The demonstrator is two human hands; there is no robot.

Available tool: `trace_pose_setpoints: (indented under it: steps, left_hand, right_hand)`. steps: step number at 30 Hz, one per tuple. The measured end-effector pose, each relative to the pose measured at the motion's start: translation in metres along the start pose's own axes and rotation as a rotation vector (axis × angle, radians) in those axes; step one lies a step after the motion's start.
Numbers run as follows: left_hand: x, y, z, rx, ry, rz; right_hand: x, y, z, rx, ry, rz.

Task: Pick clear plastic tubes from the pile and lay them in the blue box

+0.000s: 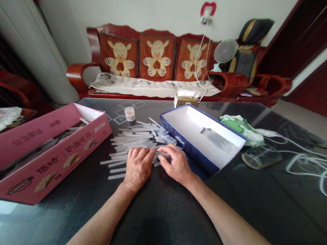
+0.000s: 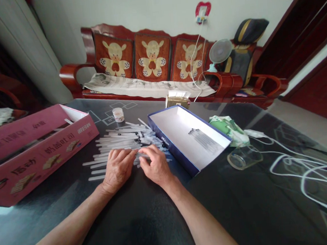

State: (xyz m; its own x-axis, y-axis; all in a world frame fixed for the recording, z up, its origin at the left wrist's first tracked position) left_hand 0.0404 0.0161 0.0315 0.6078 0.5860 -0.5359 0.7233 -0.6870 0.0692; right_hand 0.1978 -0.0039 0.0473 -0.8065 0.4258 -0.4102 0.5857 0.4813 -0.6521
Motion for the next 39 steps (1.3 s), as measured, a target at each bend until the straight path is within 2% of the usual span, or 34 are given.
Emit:
trace_pose_setpoints:
  steps: [3, 7, 9, 11, 13, 15, 18, 20, 23, 28, 30, 31, 33, 34, 36, 39]
  left_hand:
    - [0.0, 0.001, 0.001, 0.01, 0.027, 0.031]
    - [0.002, -0.001, 0.003, 0.003, 0.069, 0.017]
    - [0.0, -0.003, 0.003, -0.015, 0.156, 0.03]
    - [-0.002, -0.006, 0.003, -0.046, 0.24, 0.043]
    - [-0.002, -0.008, 0.004, -0.075, 0.279, 0.058]
    - [-0.001, -0.01, 0.005, -0.106, 0.298, 0.071]
    - [0.0, -0.013, 0.006, -0.149, 0.323, 0.073]
    - [0.001, -0.014, 0.007, -0.159, 0.325, 0.072]
    - [0.001, -0.015, 0.007, -0.172, 0.31, 0.073]
    - [0.001, -0.018, 0.008, -0.266, 0.318, 0.048]
    - [0.0, -0.021, 0.007, -0.333, 0.334, 0.053]
    - [-0.001, -0.022, 0.006, -0.362, 0.339, 0.064]
    - [-0.003, -0.026, 0.005, -0.417, 0.343, 0.089]
    - [-0.003, -0.029, 0.004, -0.457, 0.353, 0.095]
    - [-0.005, -0.037, 0.005, -0.565, 0.394, 0.085]
    - [-0.007, -0.054, 0.009, -0.703, 0.422, 0.097]
  right_hand:
    - [-0.001, -0.007, 0.001, -0.137, -0.108, 0.195]
    - [-0.006, -0.023, -0.005, -0.18, -0.19, 0.426]
    - [-0.019, -0.028, -0.016, -0.183, -0.152, 0.464]
    - [-0.042, -0.023, -0.032, -0.158, -0.059, 0.511]
    - [-0.071, -0.005, -0.051, -0.093, 0.027, 0.636]
    - [-0.101, 0.023, -0.065, 0.03, 0.001, 0.845]
    - [-0.132, 0.068, -0.07, 0.354, -0.274, 1.173]
    - [-0.142, 0.088, -0.064, 0.451, -0.36, 1.226]
    - [-0.143, 0.104, -0.055, 0.525, -0.431, 1.259]
    - [-0.148, 0.098, -0.06, 0.568, -0.398, 1.363]
    - [-0.144, 0.084, -0.065, 0.473, -0.308, 1.35]
    - [-0.138, 0.074, -0.066, 0.38, -0.23, 1.3]
    - [-0.114, 0.05, -0.064, 0.147, -0.066, 1.081]
    - [-0.097, 0.037, -0.061, 0.048, -0.03, 0.927]
    - [-0.056, 0.012, -0.049, -0.077, -0.026, 0.67]
    - [0.003, -0.017, -0.026, -0.158, -0.138, 0.468]
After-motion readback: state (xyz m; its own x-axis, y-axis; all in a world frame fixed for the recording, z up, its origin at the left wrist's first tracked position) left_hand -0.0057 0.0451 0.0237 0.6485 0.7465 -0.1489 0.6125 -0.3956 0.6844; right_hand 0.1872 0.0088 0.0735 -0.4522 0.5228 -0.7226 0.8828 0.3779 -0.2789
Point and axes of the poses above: each hand's wrist, its own z-axis away from the middle knuckle, its own x-axis out of the palm, y = z × x, the point moved 2 cm from there along -z, towards the middle knuckle, and after that the axes turned 12 degrees about y, right-handed, at the moved point
